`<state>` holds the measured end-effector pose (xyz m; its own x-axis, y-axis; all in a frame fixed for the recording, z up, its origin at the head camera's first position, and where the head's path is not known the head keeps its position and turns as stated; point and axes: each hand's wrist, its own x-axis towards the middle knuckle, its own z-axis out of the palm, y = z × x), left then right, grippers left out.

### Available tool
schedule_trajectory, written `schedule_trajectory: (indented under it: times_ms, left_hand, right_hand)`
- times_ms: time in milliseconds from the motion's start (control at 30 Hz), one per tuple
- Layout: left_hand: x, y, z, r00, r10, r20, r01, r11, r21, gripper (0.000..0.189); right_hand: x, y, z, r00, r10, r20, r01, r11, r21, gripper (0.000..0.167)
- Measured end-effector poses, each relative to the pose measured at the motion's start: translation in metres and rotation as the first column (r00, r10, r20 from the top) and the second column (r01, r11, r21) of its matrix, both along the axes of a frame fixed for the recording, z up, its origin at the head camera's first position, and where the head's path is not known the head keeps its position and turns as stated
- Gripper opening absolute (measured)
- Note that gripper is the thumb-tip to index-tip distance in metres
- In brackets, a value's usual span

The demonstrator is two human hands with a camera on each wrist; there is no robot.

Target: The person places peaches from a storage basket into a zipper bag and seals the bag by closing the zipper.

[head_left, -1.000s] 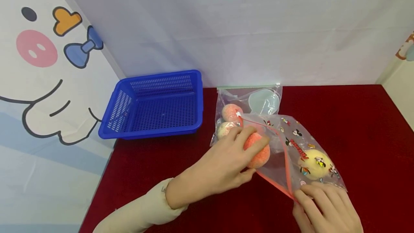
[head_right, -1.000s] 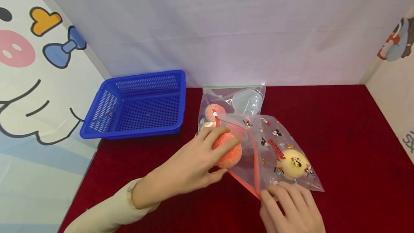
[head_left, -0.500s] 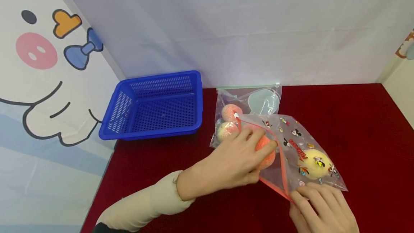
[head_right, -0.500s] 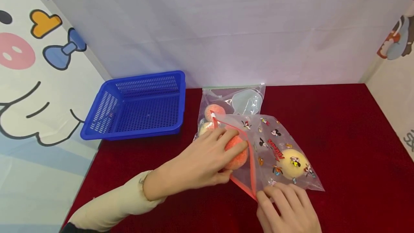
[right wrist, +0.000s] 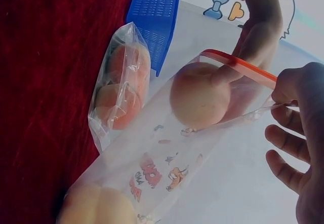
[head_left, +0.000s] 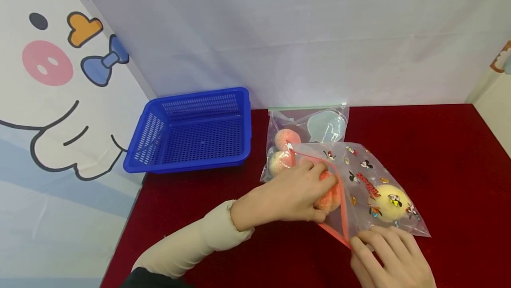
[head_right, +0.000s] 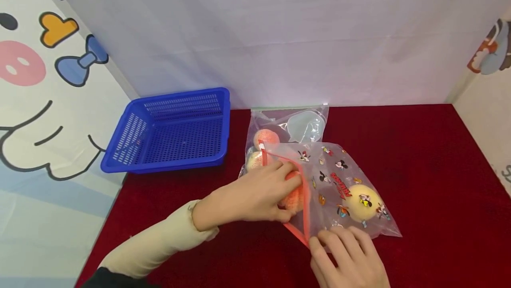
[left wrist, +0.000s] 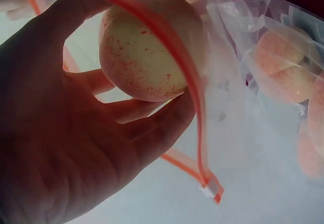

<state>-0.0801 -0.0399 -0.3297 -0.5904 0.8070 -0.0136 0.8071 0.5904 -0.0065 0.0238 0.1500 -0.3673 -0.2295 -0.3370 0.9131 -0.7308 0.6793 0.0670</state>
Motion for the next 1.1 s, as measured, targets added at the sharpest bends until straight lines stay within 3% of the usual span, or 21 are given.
schedule_trajectory:
  times_ms: [200,400,700,900,1000,1100]
  left_hand:
    - [-0.005,0.006,-0.005,0.999,0.005,0.044,-0.005,1.000,0.000,0.048]
    - [-0.006,0.004,-0.005,0.992,-0.003,0.127,0.001,1.000,0.022,0.023]
    - [0.001,-0.021,-0.001,0.980,-0.055,0.193,0.027,0.989,0.142,0.013]
    - [0.007,-0.047,0.001,0.981,0.011,0.194,-0.067,0.956,0.285,0.014]
    - [0.009,-0.056,-0.003,0.981,0.068,0.184,-0.126,0.938,0.324,0.010]
    - [0.010,-0.062,-0.012,0.974,0.117,0.196,-0.179,0.922,0.343,0.012]
  right_hand:
    - [-0.002,0.002,-0.003,1.000,-0.003,-0.029,0.003,1.000,-0.014,0.031]
    - [-0.004,0.003,-0.004,0.998,-0.024,-0.063,0.019,0.997,-0.071,0.028]
    - [-0.006,0.005,-0.001,0.996,-0.067,-0.059,0.056,0.983,-0.175,0.027]
    - [-0.004,0.012,-0.001,0.998,-0.059,-0.009,0.055,0.970,-0.236,0.030]
    - [-0.004,0.020,-0.004,1.000,-0.022,0.019,0.026,0.963,-0.269,0.029]
    - [-0.005,0.022,0.004,1.000,0.010,0.022,-0.002,0.946,-0.323,0.031]
